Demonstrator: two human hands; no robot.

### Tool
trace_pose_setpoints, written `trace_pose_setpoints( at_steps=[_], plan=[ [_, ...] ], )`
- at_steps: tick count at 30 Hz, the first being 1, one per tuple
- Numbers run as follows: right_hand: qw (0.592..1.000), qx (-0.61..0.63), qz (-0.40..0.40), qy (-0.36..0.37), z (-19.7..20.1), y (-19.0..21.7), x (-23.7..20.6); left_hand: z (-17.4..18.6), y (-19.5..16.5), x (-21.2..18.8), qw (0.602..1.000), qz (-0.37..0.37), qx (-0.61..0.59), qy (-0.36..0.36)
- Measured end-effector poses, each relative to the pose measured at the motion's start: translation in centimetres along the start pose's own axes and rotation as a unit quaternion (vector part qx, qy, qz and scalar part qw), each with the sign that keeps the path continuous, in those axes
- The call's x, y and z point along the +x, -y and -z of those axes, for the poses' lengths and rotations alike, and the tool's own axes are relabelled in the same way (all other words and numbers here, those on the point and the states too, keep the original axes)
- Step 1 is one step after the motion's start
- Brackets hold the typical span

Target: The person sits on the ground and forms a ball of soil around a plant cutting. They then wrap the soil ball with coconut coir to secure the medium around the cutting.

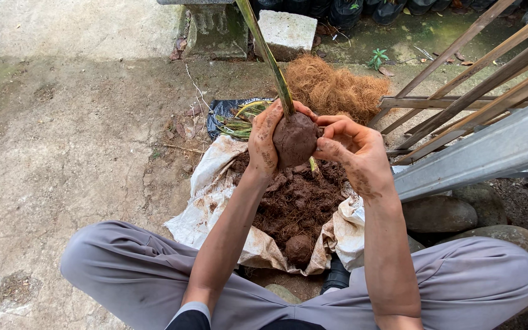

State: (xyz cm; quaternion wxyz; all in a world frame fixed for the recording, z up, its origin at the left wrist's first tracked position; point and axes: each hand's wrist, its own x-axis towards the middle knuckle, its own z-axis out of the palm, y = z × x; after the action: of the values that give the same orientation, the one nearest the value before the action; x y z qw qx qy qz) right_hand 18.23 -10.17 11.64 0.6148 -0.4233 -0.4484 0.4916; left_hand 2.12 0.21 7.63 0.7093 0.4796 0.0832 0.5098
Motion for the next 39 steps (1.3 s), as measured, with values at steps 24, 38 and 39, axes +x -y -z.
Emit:
trace_pose_setpoints(
  at_steps=[24,38,39],
  plan=[
    [0.958,-0.252,0.114,-0.08,-3.1,0.6,-0.1,0.5,0.5,0.1,0.996,-0.016,-0.051,-0.066],
    [0.945,-0.309,0.106,-0.024,-2.8,1.6,-0.7,-0.4,0.1,-0.5,0.996,-0.025,-0.024,-0.081],
    [0.944,-0.311,0.109,-0.022,-2.7,1.4,-0.7,-0.5,0.0,-0.5,0.996,-0.026,-0.023,-0.084]
  ],
)
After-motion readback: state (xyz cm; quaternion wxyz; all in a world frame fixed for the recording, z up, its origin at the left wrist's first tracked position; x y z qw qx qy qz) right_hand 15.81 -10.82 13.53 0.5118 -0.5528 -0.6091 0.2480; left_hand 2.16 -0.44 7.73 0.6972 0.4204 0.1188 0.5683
